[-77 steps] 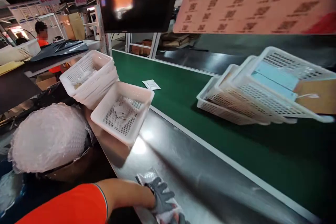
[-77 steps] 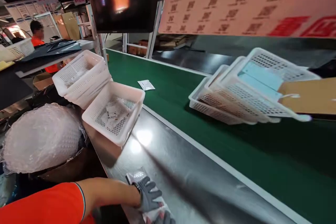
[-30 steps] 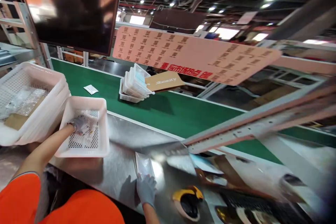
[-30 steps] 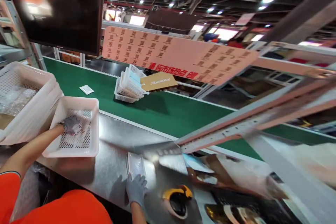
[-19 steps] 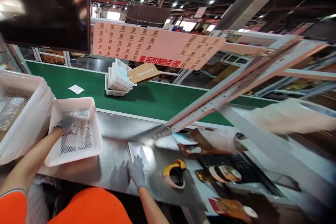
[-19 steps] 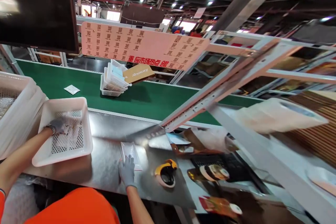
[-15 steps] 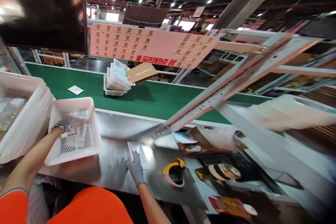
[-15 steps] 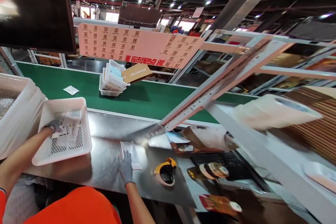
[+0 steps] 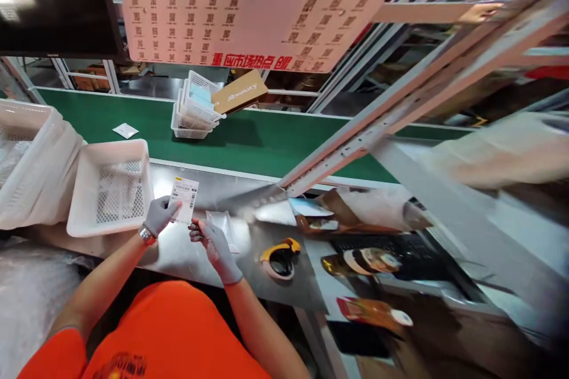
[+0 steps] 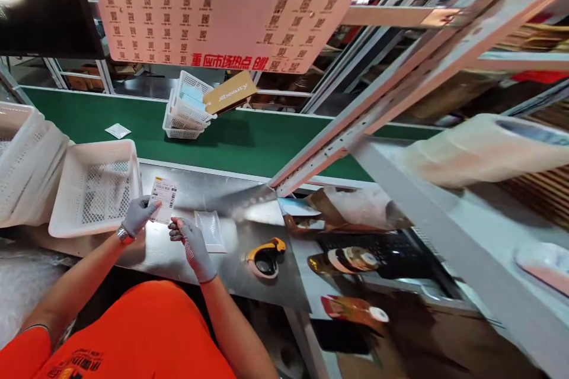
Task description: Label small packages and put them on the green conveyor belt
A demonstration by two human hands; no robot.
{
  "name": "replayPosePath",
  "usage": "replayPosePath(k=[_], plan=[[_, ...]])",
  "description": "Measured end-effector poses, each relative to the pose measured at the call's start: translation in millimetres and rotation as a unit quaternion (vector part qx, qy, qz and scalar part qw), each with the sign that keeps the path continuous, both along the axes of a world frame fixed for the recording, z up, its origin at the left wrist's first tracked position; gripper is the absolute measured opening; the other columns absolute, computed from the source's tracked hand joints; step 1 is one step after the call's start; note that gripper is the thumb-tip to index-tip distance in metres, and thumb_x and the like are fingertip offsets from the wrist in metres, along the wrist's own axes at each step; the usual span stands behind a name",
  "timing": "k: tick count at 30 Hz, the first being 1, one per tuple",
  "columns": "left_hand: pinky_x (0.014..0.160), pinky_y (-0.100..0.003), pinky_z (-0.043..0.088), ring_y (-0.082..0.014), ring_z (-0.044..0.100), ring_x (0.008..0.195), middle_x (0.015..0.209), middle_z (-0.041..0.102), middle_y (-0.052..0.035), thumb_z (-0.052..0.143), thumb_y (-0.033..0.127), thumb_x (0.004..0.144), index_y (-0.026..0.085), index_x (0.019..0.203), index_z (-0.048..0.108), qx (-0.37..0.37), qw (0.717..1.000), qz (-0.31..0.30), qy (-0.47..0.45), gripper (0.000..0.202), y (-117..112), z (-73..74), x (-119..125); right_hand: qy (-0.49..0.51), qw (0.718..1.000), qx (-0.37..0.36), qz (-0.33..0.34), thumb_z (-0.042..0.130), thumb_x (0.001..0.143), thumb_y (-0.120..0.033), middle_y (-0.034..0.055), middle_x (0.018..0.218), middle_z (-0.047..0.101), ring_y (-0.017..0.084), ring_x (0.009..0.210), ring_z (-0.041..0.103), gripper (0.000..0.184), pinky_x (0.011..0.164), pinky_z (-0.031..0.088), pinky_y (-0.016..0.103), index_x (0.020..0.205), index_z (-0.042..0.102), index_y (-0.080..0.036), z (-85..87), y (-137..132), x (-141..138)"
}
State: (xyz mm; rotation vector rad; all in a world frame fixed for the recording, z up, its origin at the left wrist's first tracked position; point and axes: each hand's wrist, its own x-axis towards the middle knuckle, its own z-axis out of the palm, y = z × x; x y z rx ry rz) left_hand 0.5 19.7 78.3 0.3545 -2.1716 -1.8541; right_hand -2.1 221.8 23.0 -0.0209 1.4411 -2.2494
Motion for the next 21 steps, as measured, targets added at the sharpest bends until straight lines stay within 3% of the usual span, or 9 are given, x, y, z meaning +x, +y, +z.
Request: replayPosePath(k=[3,7,15,21], plan=[[0.047,-0.025,0.045,-0.0133,0.053,0.056,0.062,0.062,0.0000,0.087,0.069,0.066,0.019,0.067,0.069,0.070,0.997,0.000,-0.020,0.053,55.2,-12.0,2.6,-0.039,0.999,-0.011,-0.012,0.097,0.063,-0.074,0.0036,0.082,0.075,0.013,0.064,0.058,0.065,0.061,0.044,0.030,0.092,0.081,-0.019,-3.2,31.2,9.0],[0.043,-0.024,0.046,-0.0124,0.053,0.053,0.059,0.060,0.0015,0.088,0.067,0.068,0.019,0.068,0.069,0.101,0.995,0.005,-0.024,0.052,95.4,-25.5,2.1,-0.047,0.999,-0.009,-0.019,0.099,0.063,-0.070,0.0019,0.080,0.074,0.011,0.062,0.055,0.059,0.058,0.042,0.028,0.084,0.078,-0.019,-7.6,72.3,18.3],[0.041,-0.024,0.048,-0.0119,0.054,0.053,0.061,0.060,0.0019,0.090,0.065,0.066,0.018,0.071,0.071,0.104,0.994,0.015,-0.039,0.050,145.7,-38.7,2.2,-0.027,0.999,0.017,-0.044,0.099,0.062,-0.064,0.0003,0.076,0.073,0.013,0.063,0.057,0.054,0.060,0.046,0.028,0.088,0.080,-0.020,-7.5,120.4,22.1],[0.041,-0.023,0.047,-0.0111,0.052,0.053,0.060,0.061,0.0020,0.090,0.064,0.065,0.018,0.071,0.072,0.119,0.992,0.029,-0.039,0.050,168.2,-41.7,5.4,-0.022,0.999,0.024,-0.035,0.098,0.060,-0.072,0.0018,0.075,0.073,0.012,0.062,0.057,0.059,0.059,0.045,0.028,0.079,0.078,-0.019,-5.4,141.7,19.4]])
